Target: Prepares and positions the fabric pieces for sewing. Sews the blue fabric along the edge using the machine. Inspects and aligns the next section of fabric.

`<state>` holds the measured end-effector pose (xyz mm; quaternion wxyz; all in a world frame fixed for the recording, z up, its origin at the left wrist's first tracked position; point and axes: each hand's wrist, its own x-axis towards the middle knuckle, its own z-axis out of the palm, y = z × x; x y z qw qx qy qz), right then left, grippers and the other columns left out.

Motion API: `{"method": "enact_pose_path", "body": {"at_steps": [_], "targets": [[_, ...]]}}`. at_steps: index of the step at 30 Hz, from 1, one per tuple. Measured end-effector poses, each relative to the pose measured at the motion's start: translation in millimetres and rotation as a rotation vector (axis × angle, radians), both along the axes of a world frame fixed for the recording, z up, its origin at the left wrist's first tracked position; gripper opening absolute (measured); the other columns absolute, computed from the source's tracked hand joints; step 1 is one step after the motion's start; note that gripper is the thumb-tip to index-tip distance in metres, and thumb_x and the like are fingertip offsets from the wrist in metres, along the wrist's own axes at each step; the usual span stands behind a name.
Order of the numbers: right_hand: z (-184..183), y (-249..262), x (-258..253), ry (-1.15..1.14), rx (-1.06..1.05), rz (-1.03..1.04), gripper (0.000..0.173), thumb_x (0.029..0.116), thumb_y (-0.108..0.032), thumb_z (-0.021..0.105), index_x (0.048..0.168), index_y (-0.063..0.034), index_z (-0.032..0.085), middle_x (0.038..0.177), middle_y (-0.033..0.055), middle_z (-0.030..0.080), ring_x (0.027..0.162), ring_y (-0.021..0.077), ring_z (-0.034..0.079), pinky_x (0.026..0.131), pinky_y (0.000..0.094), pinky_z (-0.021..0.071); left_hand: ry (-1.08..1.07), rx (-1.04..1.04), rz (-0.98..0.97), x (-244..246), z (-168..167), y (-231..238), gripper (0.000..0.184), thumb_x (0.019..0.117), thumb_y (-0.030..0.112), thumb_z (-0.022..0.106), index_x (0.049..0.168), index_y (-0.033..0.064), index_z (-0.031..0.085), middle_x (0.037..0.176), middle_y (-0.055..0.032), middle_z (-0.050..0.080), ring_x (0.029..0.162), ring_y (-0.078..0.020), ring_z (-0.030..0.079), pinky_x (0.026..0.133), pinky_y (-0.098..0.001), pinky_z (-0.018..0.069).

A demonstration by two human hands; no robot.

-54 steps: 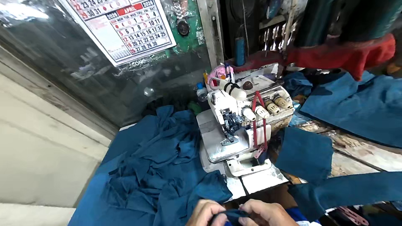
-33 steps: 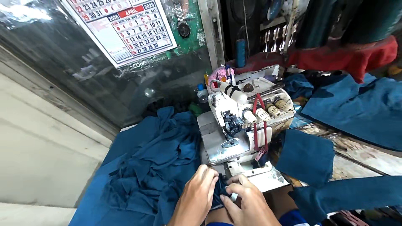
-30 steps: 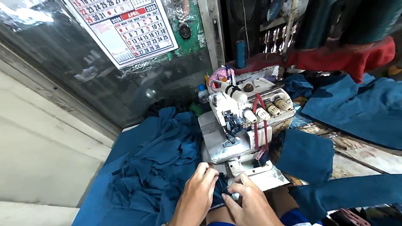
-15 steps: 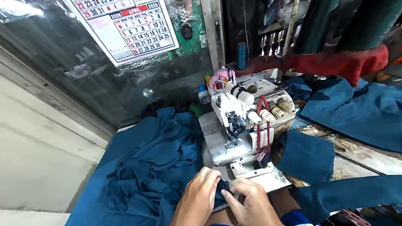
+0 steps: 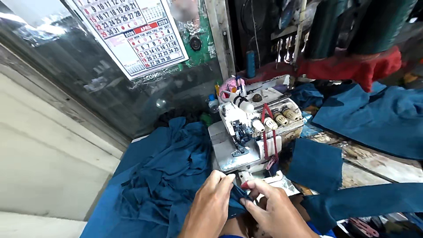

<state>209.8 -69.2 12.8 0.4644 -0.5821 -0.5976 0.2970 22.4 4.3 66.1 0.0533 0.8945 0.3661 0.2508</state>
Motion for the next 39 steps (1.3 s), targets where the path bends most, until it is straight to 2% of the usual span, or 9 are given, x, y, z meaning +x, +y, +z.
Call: {"method": "enact_pose_path", "body": {"at_steps": [8,11,14,18,23,28,32,35,39], "targets": [[2.6,-0.7,20.9,0.033,-0.13,0.096,0.02,0.0997,-0.035,0.063,0.11,-0.0187,0.07,0.092,-0.0039,0.072,0.065,0.0088,0.068,0.058,0.0312,0.0604,0.08,0.031,0.125,11.3,-13.3,2.9,0.029,0.1051,0.038,0.053,0.103,0.0152,0.071,0.09,0.0016,0.068,0.08,-0.0097,0.068,0.07,-0.0283,0.0593],[-3.7,5.0,24.1,0.035,-0.195,0.164,0.025,0.1005,-0.036,0.062,0.111,-0.0148,0.069,0.089,0.0011,0.071,0.065,0.0136,0.068,0.06,0.0368,0.0613,0.081,-0.244,0.073,0.2,-24.7,22.5,0.031,0.1023,0.042,0.057,0.098,0.015,0.072,0.083,0.0028,0.069,0.073,-0.0088,0.067,0.069,-0.0311,0.0587],[19.7,11.6,34.6,0.174,-0.139,0.185,0.022,0.1001,-0.032,0.066,0.108,-0.012,0.068,0.085,0.0017,0.071,0.06,0.014,0.067,0.053,0.0346,0.0597,-0.046,-0.472,-0.025,1.5,19.5,39.9,0.024,0.1045,0.036,0.057,0.101,0.017,0.071,0.083,0.0047,0.069,0.065,-0.0079,0.066,0.059,-0.0291,0.0596],[36.1,42.5,48.7,0.371,-0.188,0.046,0.021,0.0947,-0.031,0.073,0.1,-0.012,0.066,0.076,0.0034,0.07,0.051,0.017,0.065,0.044,0.0337,0.058,0.004,-0.162,0.041,43.3,37.2,73.0,0.032,0.1047,0.042,0.05,0.097,0.0194,0.072,0.086,0.0073,0.067,0.076,-0.0053,0.064,0.07,-0.0286,0.0566],[20.6,47.7,48.4,0.572,-0.245,-0.021,0.025,0.0912,-0.026,0.077,0.097,-0.0071,0.062,0.066,0.0078,0.066,0.048,0.0202,0.063,0.044,0.0367,0.0565,0.25,-0.272,0.125,49.0,34.1,102.9,0.035,0.0964,0.051,0.057,0.088,0.0188,0.069,0.075,0.0032,0.065,0.071,-0.013,0.065,0.066,-0.0394,0.0551],[25.8,66.7,33.7,0.675,-0.19,-0.184,0.026,0.0924,-0.022,0.076,0.102,-0.0063,0.057,0.061,0.0086,0.063,0.043,0.0213,0.062,0.039,0.0363,0.0555,0.157,-0.022,0.34,73.9,13.3,107.5,0.029,0.0943,0.032,0.057,0.102,0.0101,0.075,0.094,-0.007,0.074,0.092,-0.0241,0.072,0.081,-0.048,0.0584],[27.2,58.5,36.1,0.635,-0.238,-0.088,0.025,0.0936,-0.02,0.075,0.103,-0.0061,0.056,0.071,0.0107,0.067,0.049,0.0251,0.067,0.044,0.0411,0.0606,0.113,0.078,0.154,47.1,6.6,96.0,0.029,0.096,0.044,0.058,0.107,0.0212,0.071,0.1,0.0045,0.067,0.094,-0.0129,0.065,0.082,-0.0377,0.0557],[23.2,63.0,34.4,0.674,-0.243,-0.063,0.025,0.0948,-0.02,0.074,0.104,-0.0055,0.055,0.072,0.0125,0.069,0.052,0.0259,0.069,0.045,0.0395,0.0605,0.033,0.093,-0.021,38.5,0.5,96.0,0.021,0.1008,0.03,0.056,0.108,0.0265,0.075,0.108,0.0065,0.068,0.106,-0.0109,0.063,0.09,-0.0338,0.0541],[12.8,71.5,34.6,0.568,-0.157,-0.112,0.03,0.0922,-0.031,0.076,0.101,-0.0087,0.059,0.063,0.0065,0.063,0.048,0.0211,0.064,0.043,0.0372,0.0574,0.163,-0.099,-0.178,25.0,29.2,110.6,0.025,0.1011,0.032,0.055,0.116,0.036,0.075,0.114,0.0068,0.066,0.113,-0.0099,0.059,0.097,-0.0338,0.0514]]}}
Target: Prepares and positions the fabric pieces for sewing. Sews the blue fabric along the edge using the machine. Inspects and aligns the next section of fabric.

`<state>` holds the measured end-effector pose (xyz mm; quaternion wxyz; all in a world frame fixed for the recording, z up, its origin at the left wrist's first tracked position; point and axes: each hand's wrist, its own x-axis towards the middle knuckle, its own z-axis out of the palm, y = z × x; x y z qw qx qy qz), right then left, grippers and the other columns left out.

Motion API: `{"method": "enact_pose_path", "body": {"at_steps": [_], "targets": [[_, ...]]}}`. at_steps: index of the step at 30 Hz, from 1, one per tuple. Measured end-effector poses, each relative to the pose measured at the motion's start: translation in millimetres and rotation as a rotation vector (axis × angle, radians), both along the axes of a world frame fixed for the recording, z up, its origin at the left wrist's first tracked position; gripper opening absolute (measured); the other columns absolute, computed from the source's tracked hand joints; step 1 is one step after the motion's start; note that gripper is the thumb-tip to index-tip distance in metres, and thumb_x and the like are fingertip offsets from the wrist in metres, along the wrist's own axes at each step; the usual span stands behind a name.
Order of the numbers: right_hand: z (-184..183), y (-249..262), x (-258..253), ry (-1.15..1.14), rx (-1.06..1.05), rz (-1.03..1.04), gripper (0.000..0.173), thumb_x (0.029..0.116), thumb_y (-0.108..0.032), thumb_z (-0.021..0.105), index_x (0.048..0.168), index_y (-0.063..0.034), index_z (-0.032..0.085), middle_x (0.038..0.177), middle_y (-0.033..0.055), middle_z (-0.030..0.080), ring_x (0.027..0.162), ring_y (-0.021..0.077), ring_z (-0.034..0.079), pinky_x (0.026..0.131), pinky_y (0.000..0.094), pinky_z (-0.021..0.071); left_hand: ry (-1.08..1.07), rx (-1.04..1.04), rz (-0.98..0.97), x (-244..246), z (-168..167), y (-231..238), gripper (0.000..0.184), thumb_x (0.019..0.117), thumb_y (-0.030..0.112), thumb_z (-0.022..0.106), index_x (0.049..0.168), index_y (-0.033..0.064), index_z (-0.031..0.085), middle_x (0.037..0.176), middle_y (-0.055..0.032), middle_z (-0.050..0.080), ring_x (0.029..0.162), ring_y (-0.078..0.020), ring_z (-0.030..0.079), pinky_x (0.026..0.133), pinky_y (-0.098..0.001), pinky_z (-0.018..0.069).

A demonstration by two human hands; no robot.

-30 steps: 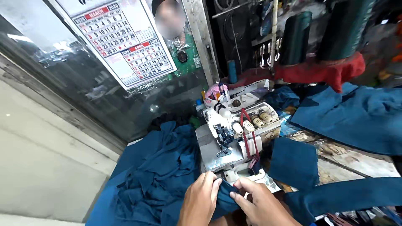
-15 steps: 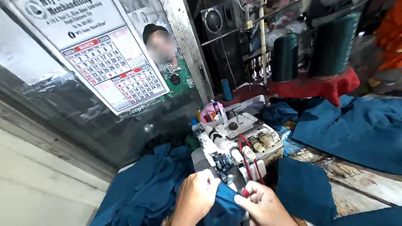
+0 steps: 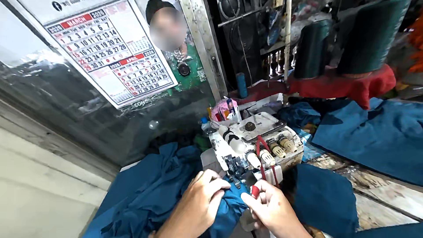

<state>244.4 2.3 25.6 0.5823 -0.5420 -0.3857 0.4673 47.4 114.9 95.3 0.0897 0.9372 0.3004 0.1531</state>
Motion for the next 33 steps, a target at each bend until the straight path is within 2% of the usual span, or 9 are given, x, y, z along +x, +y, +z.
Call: {"method": "enact_pose_path", "body": {"at_steps": [6,9,12,16,20,23,27,30,33], "targets": [[2.5,-0.4,10.4,-0.339,0.21,-0.101,0.029,0.091,-0.032,0.075,0.109,-0.0129,0.063,0.069,-0.0041,0.063,0.053,0.0098,0.058,0.047,0.0277,0.0507,0.099,-0.07,-0.123,4.7,31.3,14.6,0.022,0.1031,0.035,0.056,0.109,0.0263,0.075,0.109,0.0067,0.069,0.106,-0.0062,0.063,0.094,-0.0311,0.0543],[24.6,-4.0,15.6,-0.541,0.312,-0.093,0.027,0.0898,-0.023,0.073,0.114,-0.0141,0.063,0.094,-0.0061,0.068,0.066,0.0053,0.064,0.055,0.0243,0.0579,0.065,-0.113,-0.159,5.5,41.2,11.8,0.024,0.1046,0.035,0.055,0.109,0.0246,0.076,0.109,0.0082,0.069,0.106,-0.0029,0.063,0.095,-0.0276,0.0534],[52.2,2.4,16.1,-0.536,0.264,0.17,0.031,0.0956,-0.023,0.069,0.124,-0.0146,0.059,0.115,-0.0003,0.067,0.071,0.0095,0.07,0.061,0.0298,0.0652,0.09,-0.148,-0.176,7.6,46.0,8.6,0.027,0.106,0.034,0.052,0.11,0.0224,0.075,0.107,0.0067,0.069,0.103,-0.0034,0.063,0.092,-0.0261,0.0527],[66.1,7.9,18.9,-0.528,0.144,0.332,0.031,0.093,-0.027,0.072,0.119,-0.0168,0.058,0.094,0.0006,0.069,0.06,0.0134,0.067,0.053,0.0328,0.0615,0.132,-0.12,-0.148,7.6,46.4,-1.0,0.035,0.1092,0.034,0.042,0.11,0.0159,0.072,0.105,0.0,0.068,0.103,-0.0114,0.063,0.094,-0.0319,0.0522],[59.8,3.6,23.8,-0.544,0.118,0.356,0.036,0.0936,-0.034,0.072,0.122,-0.0179,0.057,0.091,0.0001,0.069,0.061,0.0134,0.066,0.051,0.0325,0.0594,0.072,-0.185,-0.137,8.6,37.2,-2.3,0.023,0.1026,0.035,0.058,0.114,0.0187,0.071,0.109,0.0014,0.068,0.099,-0.0082,0.066,0.091,-0.0303,0.0568],[59.3,7.5,22.3,-0.554,0.128,0.334,0.037,0.0945,-0.039,0.072,0.121,-0.0174,0.058,0.091,0.0,0.069,0.059,0.0128,0.066,0.05,0.0318,0.0598,0.034,-0.128,-0.135,11.3,33.3,-1.2,0.02,0.1039,0.033,0.057,0.107,0.0207,0.073,0.104,0.0044,0.067,0.096,-0.0053,0.064,0.087,-0.0272,0.0562],[65.1,5.9,15.3,-0.393,0.168,0.283,0.029,0.0951,-0.027,0.074,0.117,-0.0145,0.059,0.09,0.0028,0.071,0.055,0.0179,0.069,0.047,0.034,0.0618,0.041,-0.089,-0.124,14.6,37.8,-4.8,0.02,0.1047,0.032,0.055,0.106,0.0211,0.072,0.102,0.005,0.066,0.092,-0.0054,0.064,0.084,-0.0272,0.0568],[64.3,-3.2,19.2,-0.429,0.185,0.246,0.027,0.0949,-0.025,0.074,0.119,-0.0165,0.063,0.092,-0.0004,0.074,0.059,0.016,0.07,0.046,0.0321,0.061,-0.113,-0.098,-0.016,-1.3,43.4,-5.2,0.019,0.1024,0.033,0.059,0.111,0.0237,0.072,0.104,0.0063,0.066,0.084,-0.0048,0.066,0.075,-0.0272,0.0602],[53.4,-0.4,28.3,-0.429,0.158,0.28,0.026,0.0961,-0.026,0.071,0.121,-0.0185,0.068,0.098,-0.0014,0.074,0.066,0.014,0.071,0.053,0.0306,0.0616,-0.44,-0.239,0.133,-3.7,27.6,-11.3,0.015,0.1029,0.032,0.06,0.106,0.0217,0.07,0.089,0.0044,0.07,0.066,-0.0114,0.066,0.058,-0.0306,0.06]]}}
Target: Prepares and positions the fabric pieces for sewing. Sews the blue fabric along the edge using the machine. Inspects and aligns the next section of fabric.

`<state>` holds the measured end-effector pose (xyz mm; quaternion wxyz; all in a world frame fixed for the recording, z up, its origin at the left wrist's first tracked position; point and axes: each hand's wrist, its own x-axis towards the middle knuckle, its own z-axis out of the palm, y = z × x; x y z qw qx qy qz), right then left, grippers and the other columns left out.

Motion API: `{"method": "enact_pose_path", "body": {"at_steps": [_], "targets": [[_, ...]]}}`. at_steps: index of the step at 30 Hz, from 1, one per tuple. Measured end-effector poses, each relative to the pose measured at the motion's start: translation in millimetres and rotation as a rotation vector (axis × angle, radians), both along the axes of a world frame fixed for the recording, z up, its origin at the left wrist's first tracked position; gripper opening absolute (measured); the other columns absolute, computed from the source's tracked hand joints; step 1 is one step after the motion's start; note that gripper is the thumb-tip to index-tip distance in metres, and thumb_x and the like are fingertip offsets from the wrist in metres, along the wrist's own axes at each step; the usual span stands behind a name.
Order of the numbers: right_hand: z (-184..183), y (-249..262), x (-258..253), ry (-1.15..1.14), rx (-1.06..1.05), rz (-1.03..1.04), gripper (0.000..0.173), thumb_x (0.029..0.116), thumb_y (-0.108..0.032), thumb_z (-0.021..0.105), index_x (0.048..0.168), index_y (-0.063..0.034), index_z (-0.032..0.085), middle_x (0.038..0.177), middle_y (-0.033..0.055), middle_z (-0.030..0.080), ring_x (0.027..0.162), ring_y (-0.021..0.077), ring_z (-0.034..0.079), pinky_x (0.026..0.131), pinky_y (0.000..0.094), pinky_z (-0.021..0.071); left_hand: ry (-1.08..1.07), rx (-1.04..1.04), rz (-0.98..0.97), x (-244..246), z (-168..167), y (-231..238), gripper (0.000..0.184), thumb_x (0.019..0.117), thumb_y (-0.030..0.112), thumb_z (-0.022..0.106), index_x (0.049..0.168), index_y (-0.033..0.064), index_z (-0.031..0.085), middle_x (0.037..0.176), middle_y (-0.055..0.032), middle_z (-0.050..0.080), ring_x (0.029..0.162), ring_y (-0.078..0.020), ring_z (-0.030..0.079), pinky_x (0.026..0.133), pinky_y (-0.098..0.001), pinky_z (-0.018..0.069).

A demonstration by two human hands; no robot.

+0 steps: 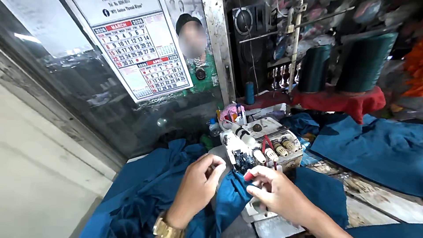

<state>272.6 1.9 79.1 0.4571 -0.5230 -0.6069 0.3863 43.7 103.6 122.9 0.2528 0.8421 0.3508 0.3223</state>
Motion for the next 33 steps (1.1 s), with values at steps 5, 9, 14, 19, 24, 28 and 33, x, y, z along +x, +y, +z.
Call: {"method": "enact_pose_path", "body": {"at_steps": [5,9,14,19,24,28,33], "targets": [[20.1,-8.0,0.8,0.159,0.069,0.021,0.017,0.1008,-0.024,0.067,0.112,-0.0146,0.074,0.101,0.0028,0.073,0.059,0.0143,0.065,0.049,0.0278,0.0576,0.331,0.206,-0.087,9.5,-44.2,10.5,0.027,0.1047,0.031,0.053,0.127,0.0215,0.066,0.12,0.0057,0.07,0.099,-0.0079,0.069,0.087,-0.0342,0.0593],[16.5,-3.4,24.7,-0.083,-0.072,0.319,0.021,0.1026,-0.024,0.061,0.118,-0.0215,0.075,0.115,-0.002,0.072,0.076,0.012,0.068,0.066,0.0314,0.0602,0.731,0.304,-0.232,8.1,-6.7,18.1,0.026,0.1063,0.027,0.047,0.12,0.0196,0.068,0.11,-0.0032,0.067,0.096,-0.0208,0.07,0.079,-0.0454,0.0598],[26.1,-9.9,21.4,0.354,-0.033,0.336,0.035,0.1046,-0.028,0.061,0.137,-0.017,0.067,0.129,0.0085,0.068,0.083,0.0197,0.072,0.063,0.033,0.0614,0.523,0.121,-0.416,-5.6,13.9,8.1,0.02,0.0968,0.035,0.061,0.097,0.0169,0.07,0.109,-0.001,0.062,0.083,-0.0083,0.063,0.07,-0.0286,0.0573],[36.7,4.7,-1.4,0.21,-0.202,0.203,0.059,0.1082,-0.058,0.033,0.128,-0.016,0.07,0.105,0.0061,0.076,0.074,0.0194,0.073,0.057,0.0351,0.0605,0.675,0.043,-0.499,3.3,45.7,-13.5,0.023,0.101,0.037,0.061,0.102,0.0157,0.07,0.094,-0.0018,0.065,0.081,-0.0148,0.063,0.073,-0.0381,0.0558],[42.4,29.9,-11.4,0.305,-0.447,0.433,0.073,0.1018,-0.072,0.011,0.088,-0.0148,0.054,0.057,-0.001,0.047,0.043,0.0077,0.047,0.041,0.0219,0.0424,0.252,0.403,-0.112,12.6,24.3,-41.3,0.028,0.1009,0.046,0.061,0.101,0.02,0.07,0.1,0.0044,0.066,0.079,-0.0065,0.065,0.067,-0.0299,0.0588],[15.6,12.4,16.4,0.503,-0.387,0.586,0.052,0.1077,-0.057,0.031,0.12,-0.0154,0.06,0.071,0.0039,0.065,0.057,0.0123,0.064,0.057,0.0274,0.0563,0.332,0.114,0.177,-45.0,-52.0,-73.6,0.05,0.0875,0.045,0.078,0.113,0.0045,0.065,0.109,-0.0144,0.067,0.091,-0.0256,0.069,0.075,-0.0458,0.0608],[-6.3,2.6,-8.9,0.566,-0.208,0.096,0.021,0.0976,-0.024,0.071,0.11,-0.0067,0.072,0.089,0.0067,0.07,0.06,0.0122,0.063,0.05,0.0251,0.0531,0.57,0.263,0.386,-116.2,-52.3,-70.9,0.02,0.0806,0.003,0.071,0.101,0.0023,0.069,0.104,-0.0201,0.066,0.088,-0.0372,0.069,0.065,-0.055,0.0581]]}}
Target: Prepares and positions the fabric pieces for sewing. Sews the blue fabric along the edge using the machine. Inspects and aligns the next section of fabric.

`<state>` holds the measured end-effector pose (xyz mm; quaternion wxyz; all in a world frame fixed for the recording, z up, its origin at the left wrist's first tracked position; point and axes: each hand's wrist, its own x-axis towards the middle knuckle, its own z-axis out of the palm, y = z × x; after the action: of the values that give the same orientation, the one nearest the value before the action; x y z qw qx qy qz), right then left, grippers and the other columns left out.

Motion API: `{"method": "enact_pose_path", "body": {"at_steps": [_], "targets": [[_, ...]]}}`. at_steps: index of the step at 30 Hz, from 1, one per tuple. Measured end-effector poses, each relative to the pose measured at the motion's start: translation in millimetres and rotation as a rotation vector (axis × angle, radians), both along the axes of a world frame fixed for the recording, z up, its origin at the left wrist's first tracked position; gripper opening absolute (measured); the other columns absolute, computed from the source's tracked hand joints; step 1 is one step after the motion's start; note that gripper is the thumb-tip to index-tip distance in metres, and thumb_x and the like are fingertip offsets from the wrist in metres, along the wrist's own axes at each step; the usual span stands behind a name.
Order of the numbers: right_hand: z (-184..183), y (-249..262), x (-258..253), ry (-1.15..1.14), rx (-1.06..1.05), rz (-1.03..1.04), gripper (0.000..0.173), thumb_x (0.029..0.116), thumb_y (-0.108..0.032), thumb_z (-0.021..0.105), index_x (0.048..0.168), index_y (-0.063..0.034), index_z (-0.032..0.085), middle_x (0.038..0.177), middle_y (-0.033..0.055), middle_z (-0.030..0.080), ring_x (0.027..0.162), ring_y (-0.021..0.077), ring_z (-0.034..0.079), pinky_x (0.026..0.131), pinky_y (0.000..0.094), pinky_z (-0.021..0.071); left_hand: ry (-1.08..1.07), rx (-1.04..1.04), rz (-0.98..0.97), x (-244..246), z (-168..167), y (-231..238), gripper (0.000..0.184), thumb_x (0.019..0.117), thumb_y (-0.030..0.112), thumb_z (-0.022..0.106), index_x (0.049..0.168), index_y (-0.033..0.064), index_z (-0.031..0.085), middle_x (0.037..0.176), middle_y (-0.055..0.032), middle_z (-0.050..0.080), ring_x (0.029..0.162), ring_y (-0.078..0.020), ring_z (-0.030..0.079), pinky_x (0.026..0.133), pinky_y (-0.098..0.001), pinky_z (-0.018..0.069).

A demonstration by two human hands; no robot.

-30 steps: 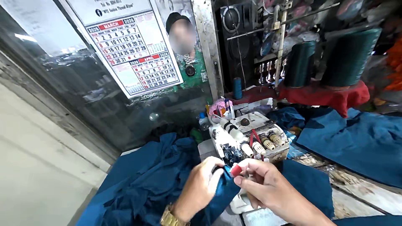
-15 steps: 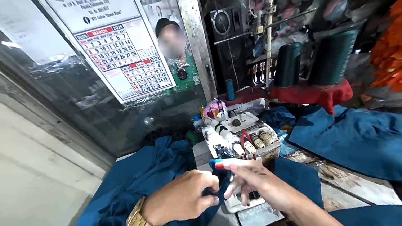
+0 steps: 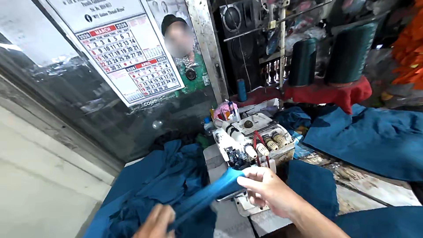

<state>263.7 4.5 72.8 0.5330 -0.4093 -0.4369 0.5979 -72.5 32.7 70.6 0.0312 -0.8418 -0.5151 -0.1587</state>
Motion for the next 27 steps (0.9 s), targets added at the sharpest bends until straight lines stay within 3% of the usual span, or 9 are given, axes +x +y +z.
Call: {"method": "enact_pose_path", "body": {"at_steps": [2,5,8,12,14,17,19,23,27], "targets": [[-5.3,-5.1,-14.4,-0.056,0.093,-0.103,0.02,0.0948,-0.022,0.074,0.106,-0.0053,0.074,0.09,0.0073,0.072,0.058,0.0136,0.062,0.048,0.027,0.0523,0.063,0.081,0.005,-16.8,-7.9,18.3,0.021,0.0773,0.001,0.073,0.097,0.004,0.068,0.099,-0.0189,0.066,0.081,-0.0375,0.069,0.059,-0.0553,0.0567],[-20.7,-21.3,-30.6,-0.259,0.322,-0.188,0.017,0.0963,-0.022,0.073,0.107,-0.0089,0.075,0.094,0.0025,0.074,0.056,0.0123,0.064,0.047,0.0282,0.0568,0.211,-0.321,-0.051,-29.5,-17.5,45.0,0.031,0.0881,0.015,0.075,0.118,0.0073,0.07,0.115,-0.0244,0.066,0.107,-0.0476,0.065,0.088,-0.0703,0.0512],[-38.2,-26.6,-22.8,-0.472,0.499,-0.259,0.017,0.0971,-0.025,0.071,0.11,-0.0143,0.077,0.101,-0.0015,0.071,0.062,0.0064,0.062,0.051,0.0244,0.0559,0.137,-0.302,-0.184,-5.7,32.6,56.3,0.029,0.0916,0.035,0.073,0.113,0.0157,0.074,0.118,-0.0162,0.068,0.113,-0.0422,0.063,0.092,-0.0732,0.047],[-39.5,-24.6,-18.3,-0.551,0.582,-0.27,0.017,0.0977,-0.028,0.071,0.107,-0.016,0.077,0.098,-0.0026,0.07,0.062,0.0037,0.058,0.051,0.0213,0.0509,-0.072,-0.108,-0.537,92.0,63.6,52.4,0.026,0.106,0.028,0.052,0.118,0.0309,0.074,0.114,0.0049,0.069,0.105,-0.0101,0.066,0.091,-0.0367,0.0578],[-37.7,-23.6,-17.9,-0.572,0.595,-0.289,0.016,0.097,-0.029,0.072,0.105,-0.0157,0.076,0.095,-0.0026,0.069,0.061,0.0036,0.057,0.05,0.0214,0.0499,0.009,-0.204,-0.7,124.9,63.7,57.5,0.027,0.1063,0.029,0.052,0.121,0.0327,0.074,0.12,0.0037,0.065,0.109,-0.0085,0.063,0.096,-0.0313,0.0546],[-42.9,-21.3,-16.3,-0.565,0.595,-0.364,0.014,0.0951,-0.028,0.074,0.098,-0.0151,0.076,0.089,-0.0045,0.07,0.061,0.0028,0.057,0.051,0.0212,0.0499,0.082,-0.238,-0.752,135.3,73.4,67.0,0.02,0.1035,0.034,0.058,0.108,0.0287,0.077,0.128,0.0061,0.063,0.115,-0.0056,0.06,0.097,-0.0288,0.0533],[-45.6,-17.5,-16.9,-0.514,0.578,-0.398,0.013,0.0947,-0.027,0.074,0.097,-0.0142,0.075,0.088,-0.005,0.071,0.06,0.0032,0.06,0.051,0.022,0.0518,-0.003,-0.323,-0.772,131.3,75.6,71.7,0.018,0.102,0.031,0.06,0.103,0.0201,0.075,0.128,0.006,0.065,0.109,-0.0033,0.063,0.091,-0.0253,0.0565],[-47.2,-11.9,-21.7,-0.425,0.524,-0.367,0.02,0.0964,-0.019,0.072,0.113,-0.0124,0.064,0.097,-0.0039,0.074,0.067,0.0091,0.07,0.053,0.0276,0.0614,-0.138,-0.534,-0.703,130.0,67.7,75.7,0.012,0.1007,0.023,0.062,0.108,0.0173,0.069,0.091,0.0044,0.07,0.069,-0.0061,0.065,0.063,-0.0249,0.0585],[-36.9,-18.5,-21.4,-0.573,0.532,-0.263,0.034,0.1024,-0.021,0.061,0.134,-0.012,0.051,0.105,-0.0029,0.072,0.066,0.0093,0.068,0.055,0.0301,0.0623,0.056,-0.656,-0.736,141.7,88.0,83.0,0.018,0.1007,0.024,0.063,0.116,0.0166,0.07,0.096,0.0028,0.07,0.07,-0.0071,0.063,0.066,-0.0263,0.0567]]}}
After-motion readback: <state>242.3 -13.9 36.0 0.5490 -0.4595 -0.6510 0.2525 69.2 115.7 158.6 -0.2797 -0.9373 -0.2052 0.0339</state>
